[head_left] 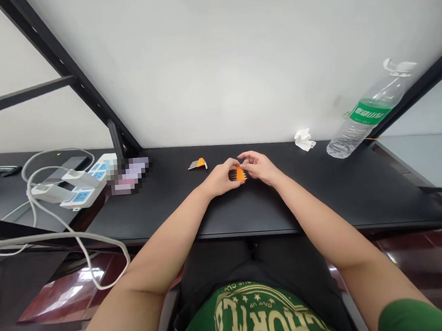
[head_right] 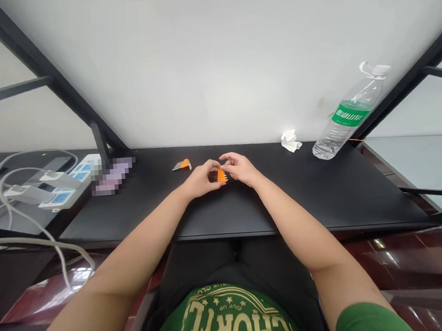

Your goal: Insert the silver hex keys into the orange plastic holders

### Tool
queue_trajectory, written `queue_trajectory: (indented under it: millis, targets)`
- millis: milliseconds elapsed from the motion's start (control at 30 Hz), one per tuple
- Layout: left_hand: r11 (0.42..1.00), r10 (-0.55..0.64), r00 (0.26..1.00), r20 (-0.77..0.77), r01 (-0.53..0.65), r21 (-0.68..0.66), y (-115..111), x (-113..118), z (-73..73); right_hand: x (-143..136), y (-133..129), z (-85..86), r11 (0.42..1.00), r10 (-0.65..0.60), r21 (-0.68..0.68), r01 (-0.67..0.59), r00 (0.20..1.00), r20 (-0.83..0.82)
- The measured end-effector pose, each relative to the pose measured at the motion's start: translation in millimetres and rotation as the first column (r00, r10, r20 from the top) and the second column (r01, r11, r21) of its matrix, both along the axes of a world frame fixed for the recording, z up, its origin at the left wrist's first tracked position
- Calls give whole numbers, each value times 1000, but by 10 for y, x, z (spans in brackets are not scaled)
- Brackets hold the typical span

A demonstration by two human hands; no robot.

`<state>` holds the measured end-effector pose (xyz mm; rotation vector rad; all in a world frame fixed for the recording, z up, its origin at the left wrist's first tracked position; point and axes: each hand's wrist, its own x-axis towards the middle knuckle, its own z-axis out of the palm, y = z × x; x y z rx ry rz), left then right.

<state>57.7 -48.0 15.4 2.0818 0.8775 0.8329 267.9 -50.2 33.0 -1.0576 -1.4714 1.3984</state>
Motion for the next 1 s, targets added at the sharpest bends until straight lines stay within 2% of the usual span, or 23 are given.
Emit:
queue_trajectory:
  millis: [167, 300, 567, 767, 1000]
  targets:
    - [999, -42, 998, 39, 43, -23, -9, 21, -8, -14, -16, 25, 997, 31, -71, -36, 997, -68]
    - [997, -48, 996, 81, 52, -53, -24, 34, 2, -21, -28, 42, 992, -9, -127, 0, 997, -73]
    - [999, -22, 998, 61, 25, -44, -30, 33, 6, 1, -55, 112, 991, -10, -134, -1, 996, -85]
    - [994, -51, 993, 103, 61, -96, -48, 26, 24, -4, -74, 155, 988, 4, -152, -16, 997, -80]
    - [995, -72, 990, 121, 80, -59, -52, 21, 17, 4, -92, 204, 986, -2, -166, -6, 999, -52]
